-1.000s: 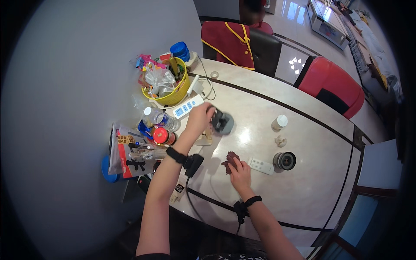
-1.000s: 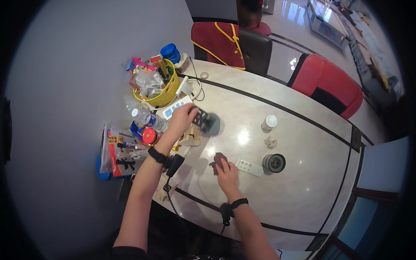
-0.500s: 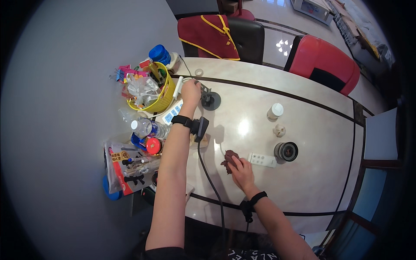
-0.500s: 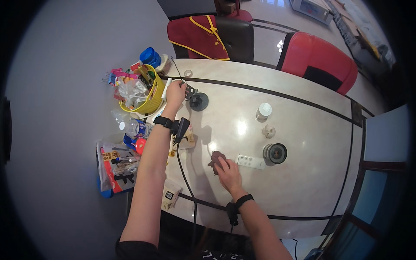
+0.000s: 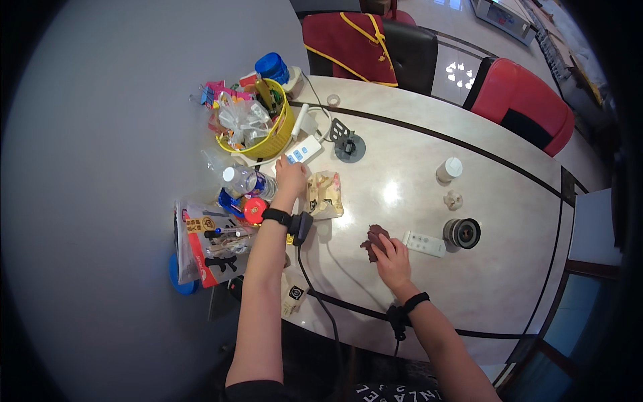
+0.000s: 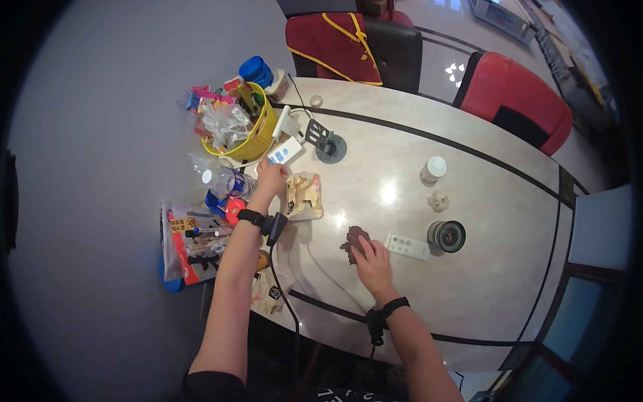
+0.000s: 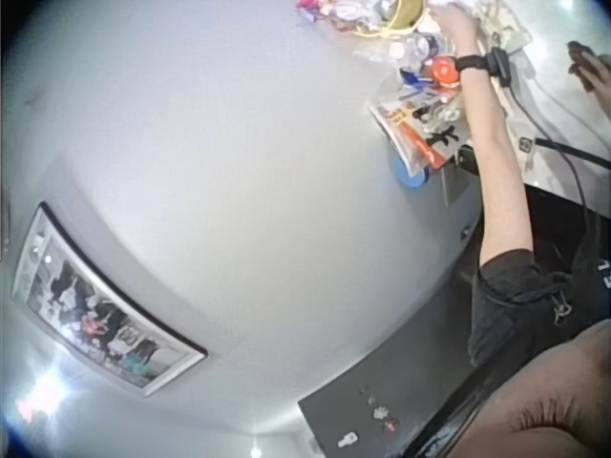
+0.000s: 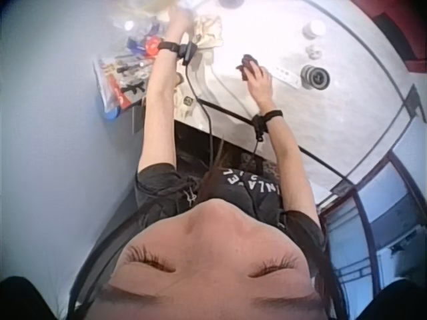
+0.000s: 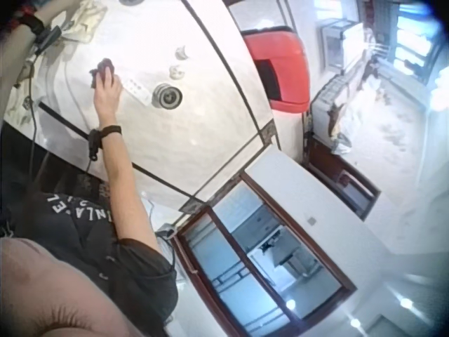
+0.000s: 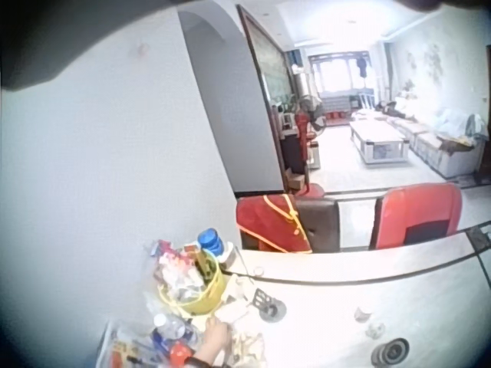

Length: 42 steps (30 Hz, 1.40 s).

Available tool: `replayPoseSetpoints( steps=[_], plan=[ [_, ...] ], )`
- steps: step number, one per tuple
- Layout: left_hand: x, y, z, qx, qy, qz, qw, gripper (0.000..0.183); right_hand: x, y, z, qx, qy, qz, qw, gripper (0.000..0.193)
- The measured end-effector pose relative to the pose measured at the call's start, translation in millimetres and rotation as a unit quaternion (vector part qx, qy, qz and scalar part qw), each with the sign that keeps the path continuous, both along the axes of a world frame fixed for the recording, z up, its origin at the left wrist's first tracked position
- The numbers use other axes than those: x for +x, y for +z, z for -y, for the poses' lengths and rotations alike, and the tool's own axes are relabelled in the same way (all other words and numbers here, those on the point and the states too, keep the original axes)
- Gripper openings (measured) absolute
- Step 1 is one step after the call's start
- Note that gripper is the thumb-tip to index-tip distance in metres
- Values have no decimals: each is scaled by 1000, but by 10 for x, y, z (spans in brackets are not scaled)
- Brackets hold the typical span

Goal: The person clears a cluttered dining table by moving various items into a yellow basket and wiping the surface with a cloth. They handle a bowl, a plastic bag, a remote control, and several small containers before wiping the table.

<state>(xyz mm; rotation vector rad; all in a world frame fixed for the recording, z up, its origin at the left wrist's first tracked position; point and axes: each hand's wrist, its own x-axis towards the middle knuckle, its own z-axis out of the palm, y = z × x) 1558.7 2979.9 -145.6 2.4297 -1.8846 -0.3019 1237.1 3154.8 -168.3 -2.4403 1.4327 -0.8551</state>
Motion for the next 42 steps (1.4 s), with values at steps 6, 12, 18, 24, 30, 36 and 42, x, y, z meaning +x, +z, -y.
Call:
replayPoseSetpoints(
  steps=[6, 12, 18, 24, 30, 36, 42],
  plan=[
    [-126, 267, 57, 130, -5, 141, 981, 33, 8, 23, 5, 4, 7, -12, 1000, 32],
    [-360, 452, -267, 21, 55, -52, 997, 44, 10, 33, 11, 2, 13, -4, 1000, 32],
    [-834, 377, -941, 16, 76, -123, 989, 29, 14, 26, -1, -2, 12, -14, 1000, 34],
    [-789, 603, -1106, -42, 103, -188, 976, 21, -1, -74, -40, 14, 12, -51, 999, 34],
    [-757, 1042, -1312, -131, 149, -278, 940, 28, 127, -66, 289, -14, 78, -46, 996, 31],
    [-434, 1825, -1565, -242, 149, -238, 929, 22, 606, -54, 1129, 16, 105, -33, 994, 31],
    [1453, 2534, -1064, -264, 284, -49, 920, 34, 663, -85, 1117, -20, 76, -34, 996, 30]
  ],
)
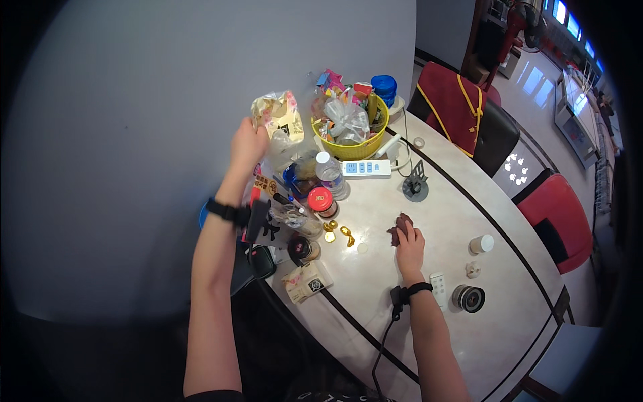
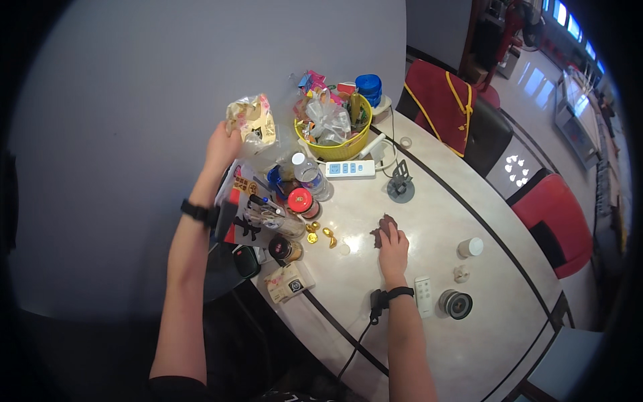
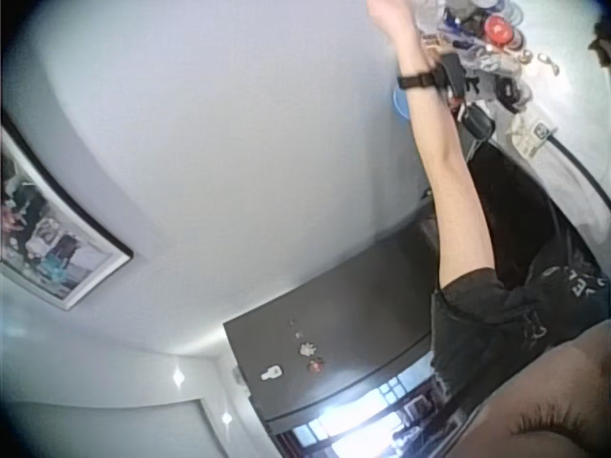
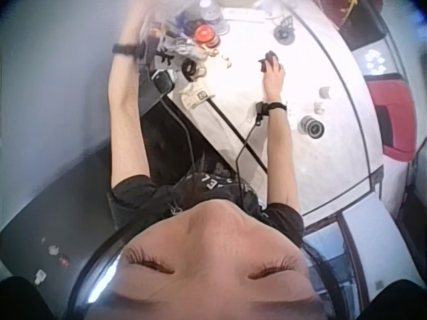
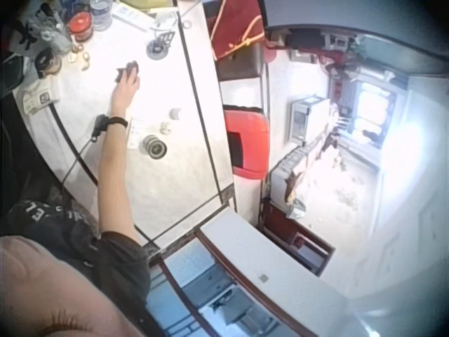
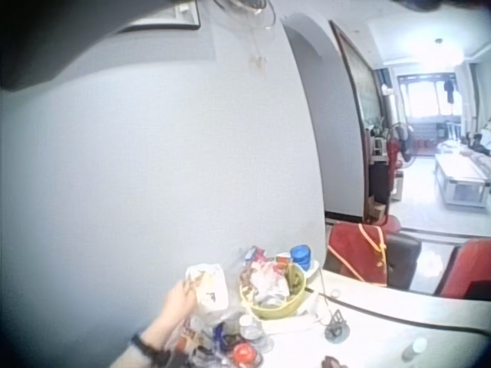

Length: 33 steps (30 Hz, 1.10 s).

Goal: The person clears a cluttered dining table by moving various items into a yellow basket and wiping the surface with a cloth. They handle a bowl, a plastic bag, a remote control, and several small containers before wiping the table.

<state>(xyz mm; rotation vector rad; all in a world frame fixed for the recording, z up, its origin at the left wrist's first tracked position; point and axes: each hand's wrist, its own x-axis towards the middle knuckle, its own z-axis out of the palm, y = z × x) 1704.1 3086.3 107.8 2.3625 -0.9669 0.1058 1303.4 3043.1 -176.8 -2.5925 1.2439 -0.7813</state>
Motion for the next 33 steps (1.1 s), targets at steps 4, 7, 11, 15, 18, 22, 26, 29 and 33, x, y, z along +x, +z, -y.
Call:
replayPoseSetpoints(
  steps=[4, 7, 11, 15, 18, 22, 26, 29, 33],
  plan=[
    [260, -369, 185, 189, -21, 26, 981, 37, 4, -4, 9, 0, 4, 6, 1000, 33],
    [307, -622, 290, 289, -103, 8, 952, 41, 9, -9, 31, 0, -2, -2, 1000, 32],
    [304, -874, 414, 266, -114, 32, 957, 34, -4, -19, 21, 7, 2, 4, 1000, 33],
    [313, -911, 446, 268, -167, 53, 947, 24, -10, -12, 13, -10, 6, -15, 1000, 33],
    [313, -846, 392, 248, -118, 113, 955, 18, -5, 12, 20, 14, 14, 7, 1000, 39],
    [312, -754, 385, 311, -130, 88, 937, 16, -3, 43, 15, 36, 16, 6, 999, 39],
    [334, -706, 484, 426, -44, -122, 895, 19, -4, 57, 5, 13, 16, 9, 1000, 38],
    [389, -690, 500, 384, -27, -275, 881, 20, -4, 67, 9, 5, 15, 6, 1000, 38],
    [404, -676, 355, 364, -27, -397, 842, 40, 0, 102, 15, 8, 18, 2, 1000, 39]
  ],
)
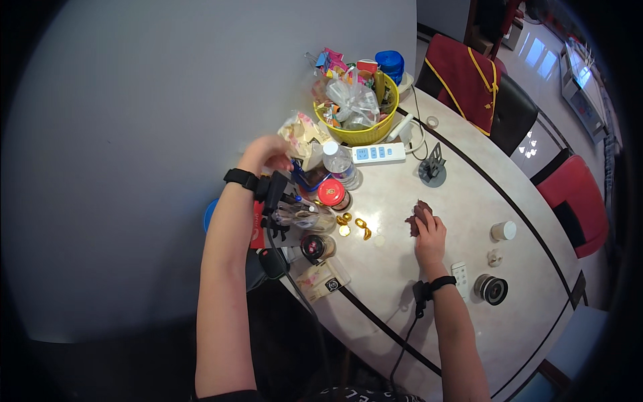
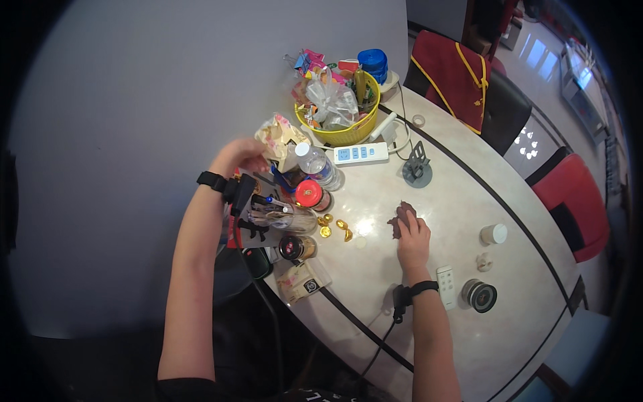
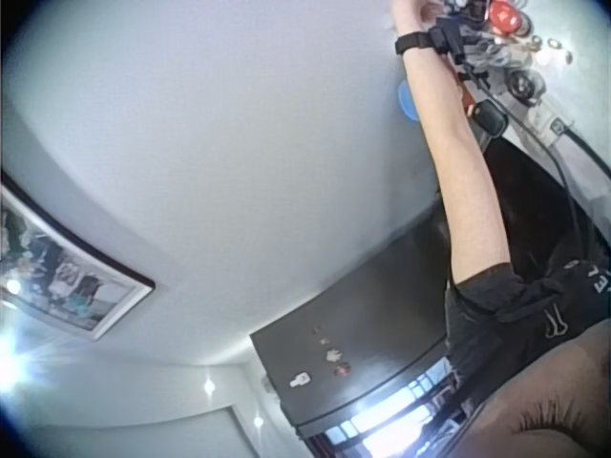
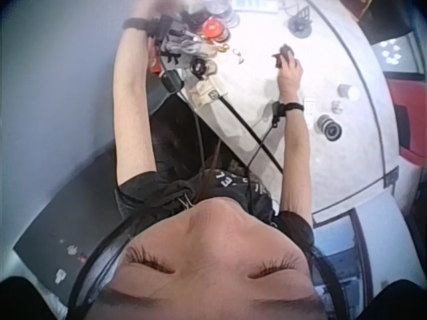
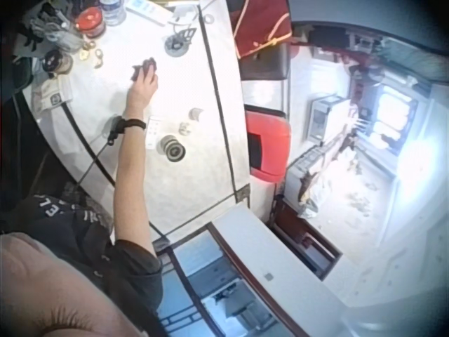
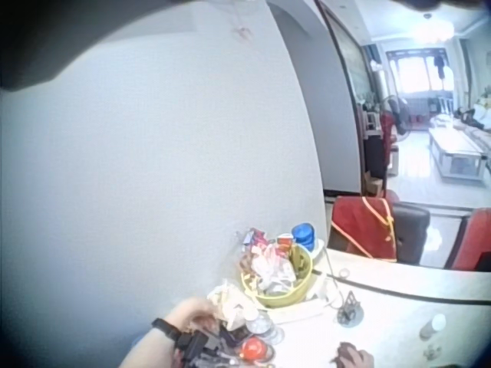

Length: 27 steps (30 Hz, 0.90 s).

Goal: The person clears a cluttered dining table by moving various items into a yellow basket and wiping the surface with a cloth. They handle a bowl, a plastic bag, a remote control, and several small containers before wiping the table.

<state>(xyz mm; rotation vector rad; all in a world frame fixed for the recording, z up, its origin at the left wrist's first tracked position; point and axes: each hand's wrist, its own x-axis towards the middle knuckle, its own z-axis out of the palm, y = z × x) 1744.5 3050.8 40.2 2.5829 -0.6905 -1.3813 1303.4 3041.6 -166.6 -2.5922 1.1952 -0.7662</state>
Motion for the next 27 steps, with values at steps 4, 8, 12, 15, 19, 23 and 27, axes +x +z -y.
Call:
replayPoseSetpoints(
  steps=[4, 8, 12, 15, 19, 23, 27],
  plan=[
    [-207, 82, -26, 100, -55, 23, 993, 61, 5, 39, -2, -15, 5, 6, 1000, 38],
    [-510, 88, 71, -56, -275, 311, 908, 39, -2, 52, -7, -31, 0, 8, 999, 36],
    [-415, -271, 99, -138, -406, 454, 781, 26, -15, 30, -6, -23, -3, -14, 1000, 34],
    [46, -594, 180, -126, -474, 366, 791, 28, -16, 0, 6, -10, 6, 16, 1000, 39],
    [337, -718, 181, 19, -396, 238, 887, 28, -19, -28, 7, -4, 2, 6, 1000, 38],
    [369, -263, 110, -6, -342, 231, 911, 30, -23, -40, 12, 3, 3, -1, 1000, 36],
    [322, 100, 89, 40, -321, 245, 914, 37, -21, -34, 22, 2, -1, -13, 1000, 35]
  ],
)
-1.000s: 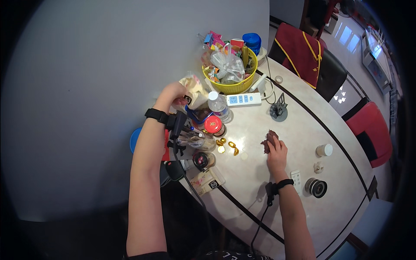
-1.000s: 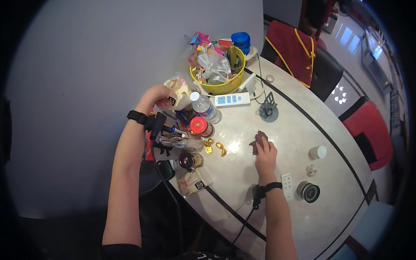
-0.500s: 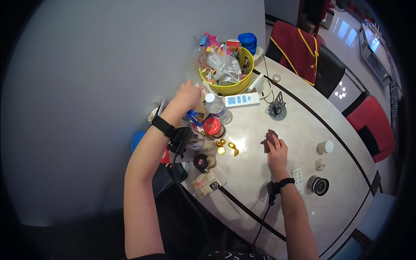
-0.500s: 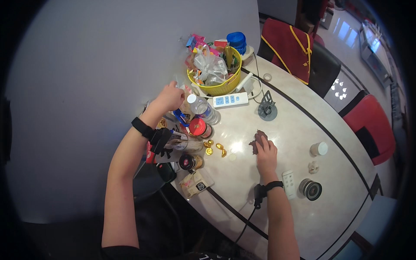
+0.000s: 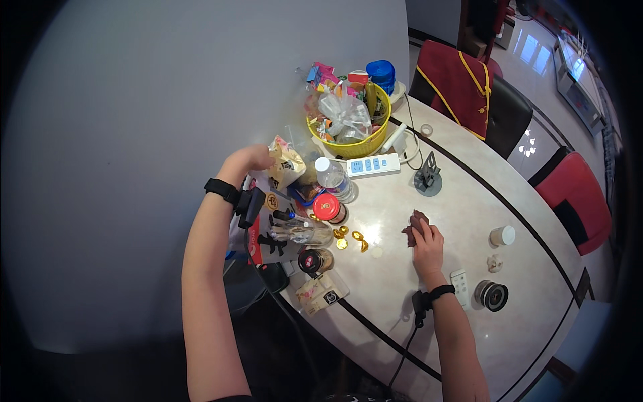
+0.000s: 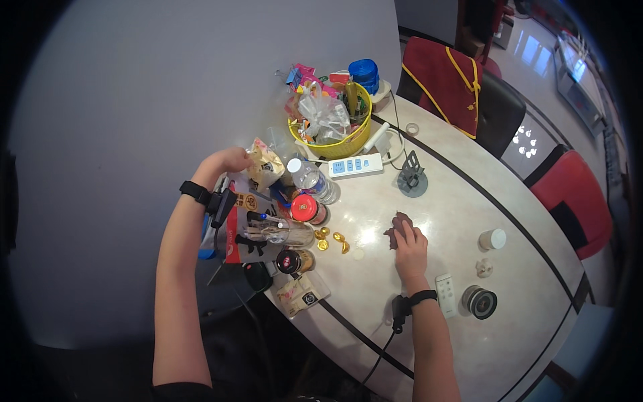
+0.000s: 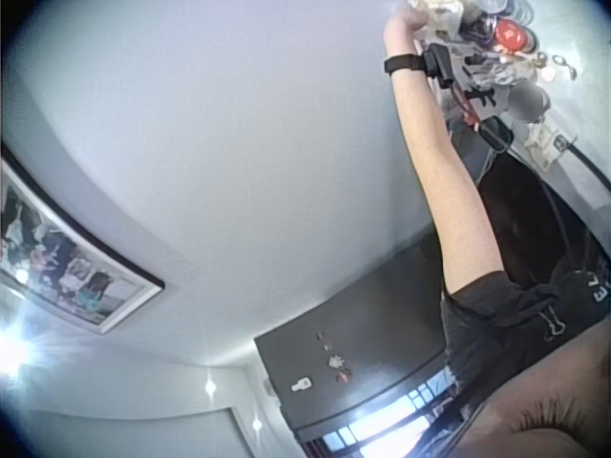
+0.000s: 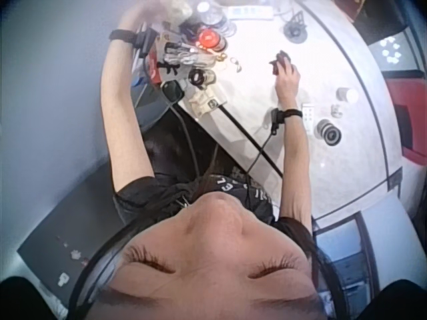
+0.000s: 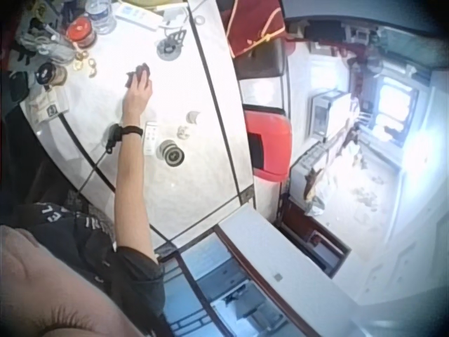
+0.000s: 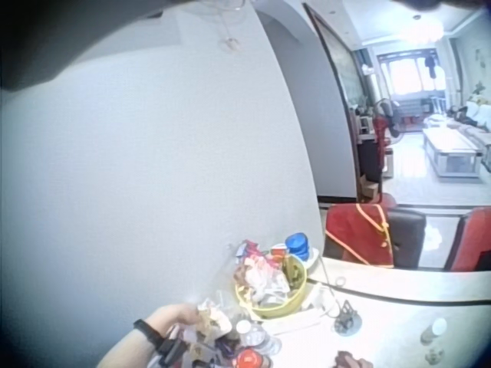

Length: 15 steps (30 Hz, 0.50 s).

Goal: The person clears a cluttered dining table by moving various items into a yellow basket and wiping the surface with a cloth. They handle a bowl, a plastic bag, a remote control, and several small containers before wiping the table.

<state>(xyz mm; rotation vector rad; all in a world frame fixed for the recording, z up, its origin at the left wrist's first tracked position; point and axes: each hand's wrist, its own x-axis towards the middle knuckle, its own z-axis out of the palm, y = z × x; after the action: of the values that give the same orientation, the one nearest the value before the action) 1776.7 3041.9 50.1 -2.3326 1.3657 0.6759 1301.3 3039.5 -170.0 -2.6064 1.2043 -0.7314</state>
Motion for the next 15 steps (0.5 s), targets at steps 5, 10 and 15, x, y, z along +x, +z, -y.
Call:
replayPoseSetpoints(
  steps=[5, 10, 15],
  plan=[
    [-159, 62, 119, 78, 59, -22, 995, 47, 15, 49, -8, -2, 1, 1, 1000, 36],
    [-324, 35, 137, 150, -8, 67, 986, 63, 10, 112, -26, 29, -2, -21, 999, 36],
    [-441, 43, 136, 175, -68, 86, 978, 60, 16, 95, -16, 24, -5, -17, 1000, 37]
  ],
)
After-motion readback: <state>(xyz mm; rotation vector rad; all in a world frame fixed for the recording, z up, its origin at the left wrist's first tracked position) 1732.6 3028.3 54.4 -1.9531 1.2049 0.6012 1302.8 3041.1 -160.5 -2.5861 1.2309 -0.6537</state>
